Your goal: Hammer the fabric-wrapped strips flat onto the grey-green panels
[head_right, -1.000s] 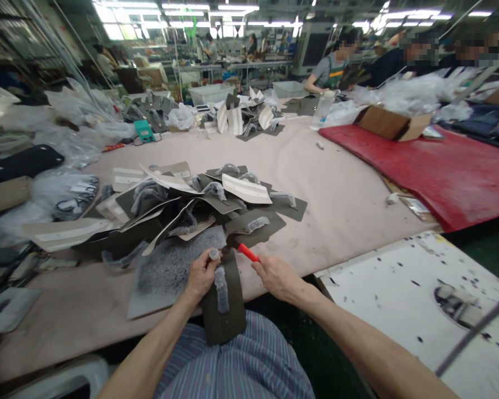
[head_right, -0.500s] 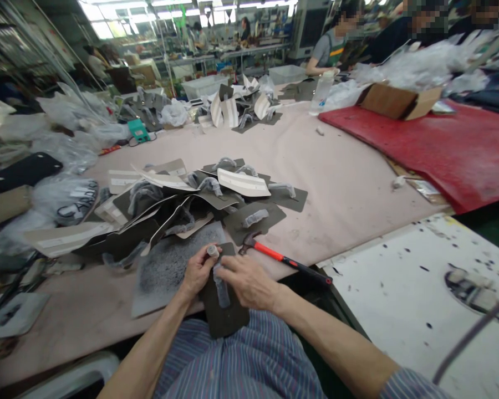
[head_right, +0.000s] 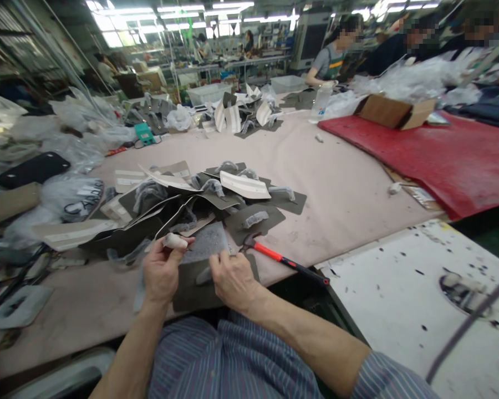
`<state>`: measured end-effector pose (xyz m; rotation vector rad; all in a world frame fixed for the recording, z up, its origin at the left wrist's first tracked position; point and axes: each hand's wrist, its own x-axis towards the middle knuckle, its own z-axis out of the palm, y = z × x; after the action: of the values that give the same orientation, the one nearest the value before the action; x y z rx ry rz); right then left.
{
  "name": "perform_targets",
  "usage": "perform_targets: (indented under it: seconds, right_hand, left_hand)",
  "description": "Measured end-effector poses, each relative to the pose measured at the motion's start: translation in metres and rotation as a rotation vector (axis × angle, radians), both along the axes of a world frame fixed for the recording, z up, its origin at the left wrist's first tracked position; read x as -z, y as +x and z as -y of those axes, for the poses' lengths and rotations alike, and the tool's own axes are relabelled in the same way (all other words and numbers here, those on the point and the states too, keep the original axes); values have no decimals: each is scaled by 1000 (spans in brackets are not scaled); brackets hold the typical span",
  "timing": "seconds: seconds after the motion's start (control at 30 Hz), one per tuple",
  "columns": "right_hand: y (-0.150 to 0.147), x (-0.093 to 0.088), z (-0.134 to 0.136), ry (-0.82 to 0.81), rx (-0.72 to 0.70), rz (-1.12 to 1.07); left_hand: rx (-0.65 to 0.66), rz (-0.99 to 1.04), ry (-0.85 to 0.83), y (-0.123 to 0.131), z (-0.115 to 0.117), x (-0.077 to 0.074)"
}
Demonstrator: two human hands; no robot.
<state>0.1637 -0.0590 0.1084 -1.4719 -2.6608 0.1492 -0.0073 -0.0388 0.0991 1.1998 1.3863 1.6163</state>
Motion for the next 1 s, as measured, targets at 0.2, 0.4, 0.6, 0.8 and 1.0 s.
perform_targets:
  seconds: [0.2,0.4,0.6,0.8,1.0]
  right_hand:
    - [-8,18,2,-292,284,-169]
    - [-15,52,17,-387,351,-281]
    - [2,50,8,-314,334,-441]
    - [77,65,-24,-42,532,-161]
    - [124,86,-28,-159,548,155]
  left_hand:
    - [89,-6,-76,-3,-4,25]
    - [183,155,-168,14,-31,84]
    - [237,23,-175,15,-35,97]
    - [213,-23,-202,15,-36,101]
    - [201,-93,-220,16,-36,95]
